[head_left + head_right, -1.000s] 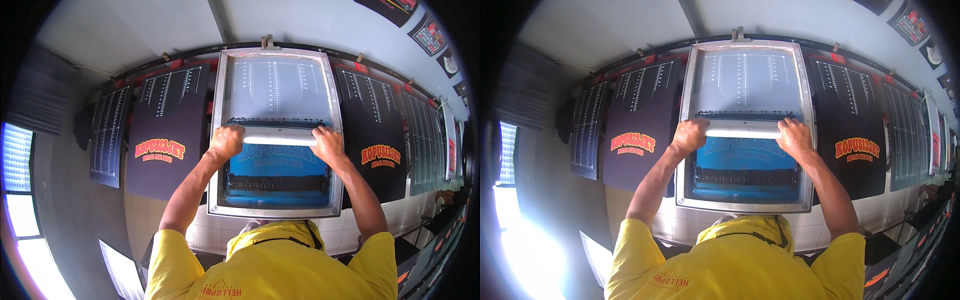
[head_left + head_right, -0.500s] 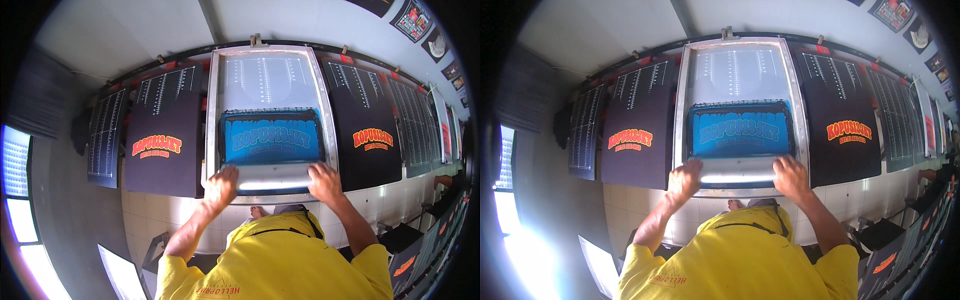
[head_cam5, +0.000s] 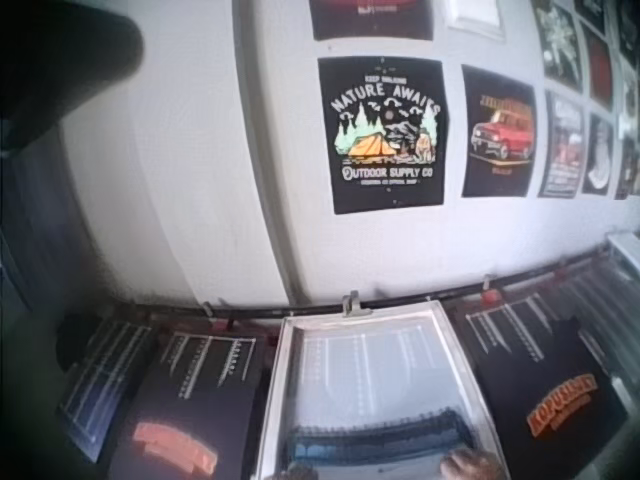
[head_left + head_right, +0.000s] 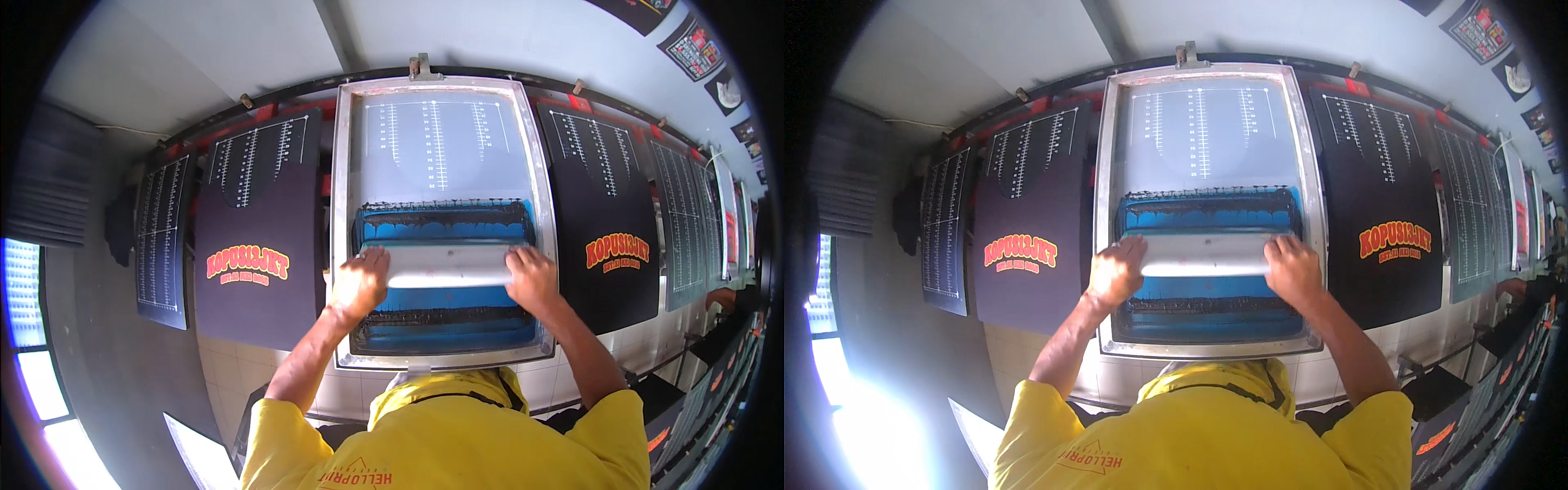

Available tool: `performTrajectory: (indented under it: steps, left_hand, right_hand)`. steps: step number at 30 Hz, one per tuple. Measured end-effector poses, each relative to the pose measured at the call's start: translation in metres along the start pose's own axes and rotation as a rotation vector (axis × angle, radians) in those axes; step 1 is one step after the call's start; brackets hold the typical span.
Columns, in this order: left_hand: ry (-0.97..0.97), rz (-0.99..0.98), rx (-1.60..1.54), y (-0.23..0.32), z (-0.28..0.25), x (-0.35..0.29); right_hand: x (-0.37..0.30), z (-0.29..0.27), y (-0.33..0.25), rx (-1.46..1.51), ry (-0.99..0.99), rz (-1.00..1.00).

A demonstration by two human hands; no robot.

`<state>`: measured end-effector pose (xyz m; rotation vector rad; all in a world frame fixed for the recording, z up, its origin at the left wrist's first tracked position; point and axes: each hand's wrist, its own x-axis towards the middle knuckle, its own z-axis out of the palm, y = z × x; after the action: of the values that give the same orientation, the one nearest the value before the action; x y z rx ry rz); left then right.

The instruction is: The person performs screen printing on black shirts, using a squeegee to spread ink through a screen frame onto the fabric.

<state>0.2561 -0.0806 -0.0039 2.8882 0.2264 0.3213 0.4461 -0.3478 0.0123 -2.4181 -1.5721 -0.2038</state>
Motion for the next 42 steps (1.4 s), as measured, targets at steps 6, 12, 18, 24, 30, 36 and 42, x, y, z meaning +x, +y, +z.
performTrajectory:
  steps: [6,12,18,24,30,36,42]
  left_hand:
    - [-0.075,-0.007,0.026,-0.020,-0.006,0.045]
    - [-0.188,-0.088,0.131,-0.019,-0.019,0.057]
    - [-0.025,-0.075,0.017,0.013,-0.031,-0.016]
    - [0.052,-0.011,0.009,0.062,-0.021,-0.121]
    - [-0.027,-0.027,0.005,0.081,-0.009,-0.154]
    - [-0.263,-0.073,0.077,0.091,-0.013,-0.160]
    - [-0.002,-0.206,-0.206,0.068,-0.038,-0.148]
  right_hand:
    - [0.040,0.002,0.023,-0.033,-0.128,0.058]
    - [0.050,-0.005,0.028,-0.016,-0.214,0.118]
    - [-0.013,-0.028,-0.014,-0.019,-0.074,0.061]
    - [-0.108,-0.033,-0.070,0.029,-0.040,0.040]
    - [-0.147,-0.011,-0.091,-0.029,-0.039,0.083]
    - [-0.153,-0.019,-0.098,0.138,-0.097,0.134]
    - [-0.145,-0.037,-0.070,0.319,0.083,0.207]
